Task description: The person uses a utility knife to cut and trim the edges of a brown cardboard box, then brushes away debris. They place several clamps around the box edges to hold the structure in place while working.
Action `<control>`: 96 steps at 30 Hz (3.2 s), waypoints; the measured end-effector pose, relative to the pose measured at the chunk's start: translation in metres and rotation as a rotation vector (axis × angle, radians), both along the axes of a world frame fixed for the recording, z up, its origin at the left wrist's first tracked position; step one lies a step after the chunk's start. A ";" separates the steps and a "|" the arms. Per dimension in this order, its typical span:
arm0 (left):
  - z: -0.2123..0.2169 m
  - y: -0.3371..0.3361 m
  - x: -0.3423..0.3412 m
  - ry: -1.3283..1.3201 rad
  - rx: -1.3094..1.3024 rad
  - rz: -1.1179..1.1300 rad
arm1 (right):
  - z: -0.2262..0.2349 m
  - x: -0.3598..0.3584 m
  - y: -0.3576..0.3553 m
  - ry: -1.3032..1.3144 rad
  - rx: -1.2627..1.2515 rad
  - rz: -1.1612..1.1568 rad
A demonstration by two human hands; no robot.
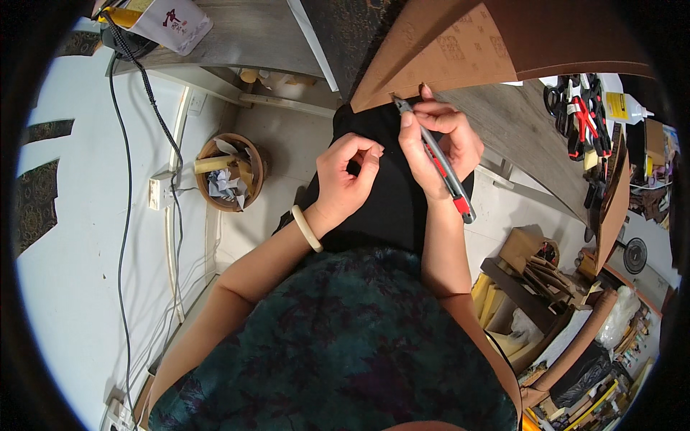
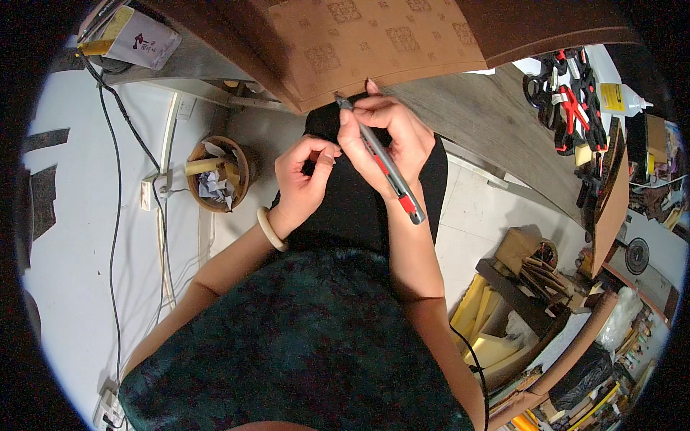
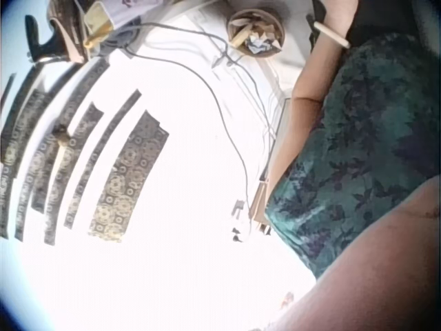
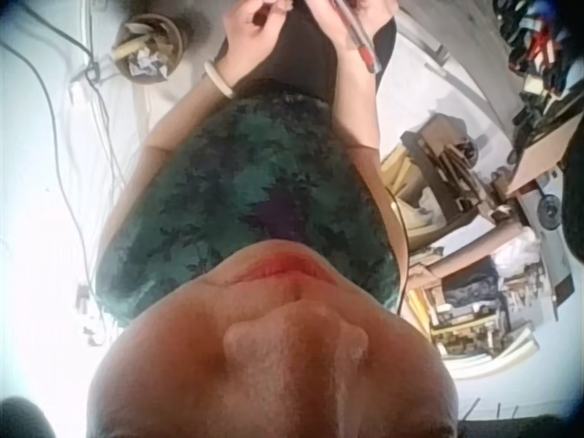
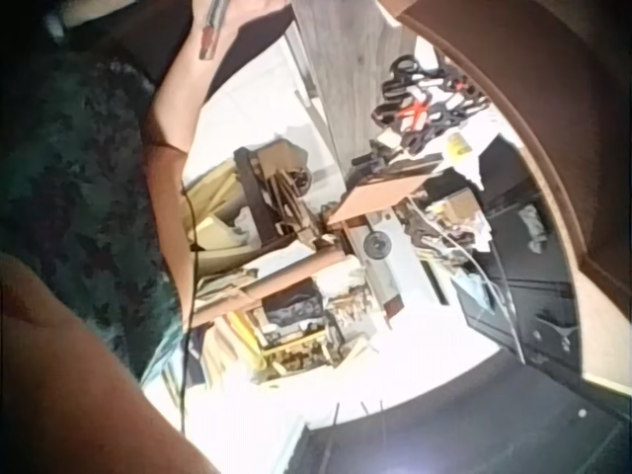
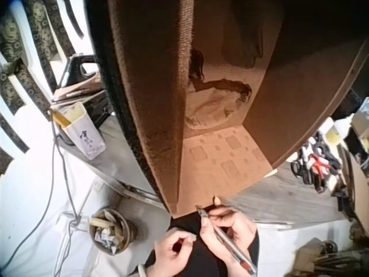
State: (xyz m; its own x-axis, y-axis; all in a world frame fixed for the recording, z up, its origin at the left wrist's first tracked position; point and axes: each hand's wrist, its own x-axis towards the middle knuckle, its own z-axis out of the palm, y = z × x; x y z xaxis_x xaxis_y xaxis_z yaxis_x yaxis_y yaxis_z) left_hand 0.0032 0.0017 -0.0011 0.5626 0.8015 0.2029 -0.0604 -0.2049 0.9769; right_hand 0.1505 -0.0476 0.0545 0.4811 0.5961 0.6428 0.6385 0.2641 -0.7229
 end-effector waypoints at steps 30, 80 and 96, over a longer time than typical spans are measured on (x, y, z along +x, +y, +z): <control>0.002 0.000 -0.001 0.026 0.004 -0.011 | -0.006 0.000 0.005 -0.003 0.051 -0.083; 0.001 0.001 -0.001 0.016 0.014 0.005 | -0.009 0.002 0.004 0.004 0.093 -0.044; -0.001 0.001 -0.001 0.020 0.016 0.001 | -0.002 -0.001 0.006 -0.109 0.051 -0.094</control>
